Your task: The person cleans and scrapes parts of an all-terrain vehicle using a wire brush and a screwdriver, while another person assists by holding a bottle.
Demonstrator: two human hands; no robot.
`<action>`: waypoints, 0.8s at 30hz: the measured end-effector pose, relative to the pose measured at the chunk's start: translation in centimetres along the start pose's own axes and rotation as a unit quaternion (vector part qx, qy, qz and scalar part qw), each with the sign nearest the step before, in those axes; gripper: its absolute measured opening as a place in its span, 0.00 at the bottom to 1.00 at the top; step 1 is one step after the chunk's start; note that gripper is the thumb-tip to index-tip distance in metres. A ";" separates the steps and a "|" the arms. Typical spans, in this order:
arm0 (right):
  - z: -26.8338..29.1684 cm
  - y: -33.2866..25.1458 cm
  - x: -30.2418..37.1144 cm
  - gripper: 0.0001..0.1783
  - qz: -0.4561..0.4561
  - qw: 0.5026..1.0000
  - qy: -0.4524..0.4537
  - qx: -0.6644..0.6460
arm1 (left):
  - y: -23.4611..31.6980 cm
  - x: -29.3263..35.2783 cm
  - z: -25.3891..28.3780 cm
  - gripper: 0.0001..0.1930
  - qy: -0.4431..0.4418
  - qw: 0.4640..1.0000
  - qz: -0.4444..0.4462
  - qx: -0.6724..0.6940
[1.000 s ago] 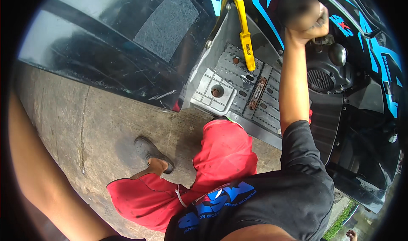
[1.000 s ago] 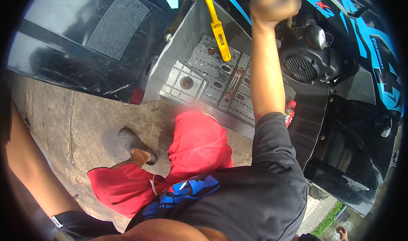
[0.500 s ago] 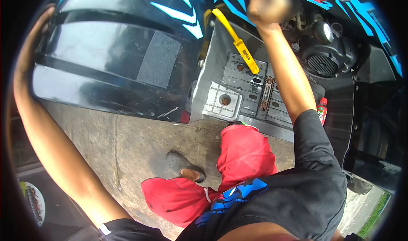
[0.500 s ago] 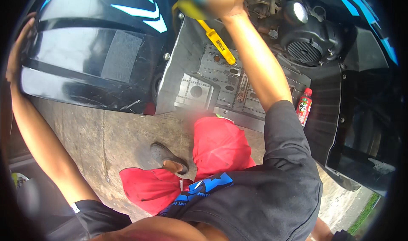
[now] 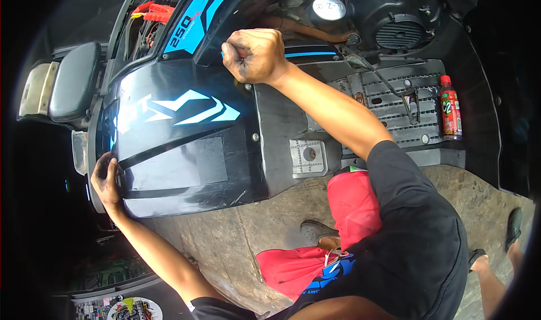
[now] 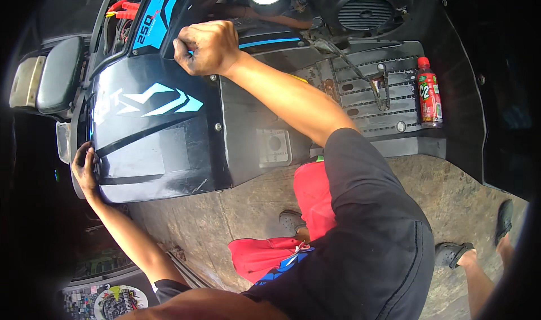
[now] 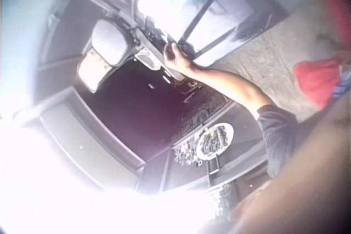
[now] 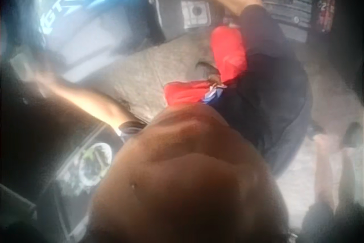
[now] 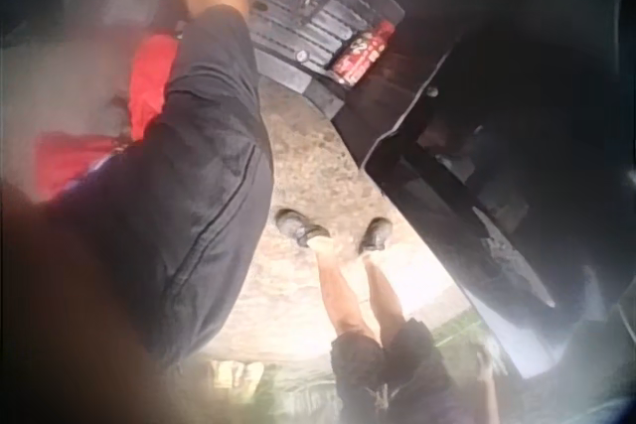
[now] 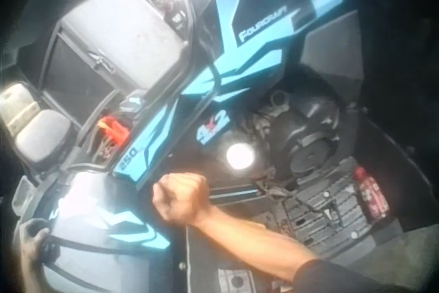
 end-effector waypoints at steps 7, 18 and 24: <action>1.7 -1.1 -0.6 0.17 0.012 1.000 0.005 -0.008 | 0.4 0.3 0.4 0.15 0.017 1.000 -0.004 -0.015; 0.5 -0.3 -0.3 0.13 0.065 0.997 -0.045 0.008 | 0.8 0.1 0.0 0.15 0.022 0.999 0.002 -0.039; 1.1 -0.4 0.0 0.14 0.039 0.997 -0.063 0.028 | 1.0 0.2 0.0 0.15 0.033 0.999 -0.005 -0.040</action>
Point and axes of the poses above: each hand's wrist, its own x-axis away from the middle knuckle, its own z-axis out of the back of the hand, y = z × x, the point moved 8 cm from there along -x, towards the middle knuckle, and after that the axes turned 6 degrees about y, right-handed, at the moved point
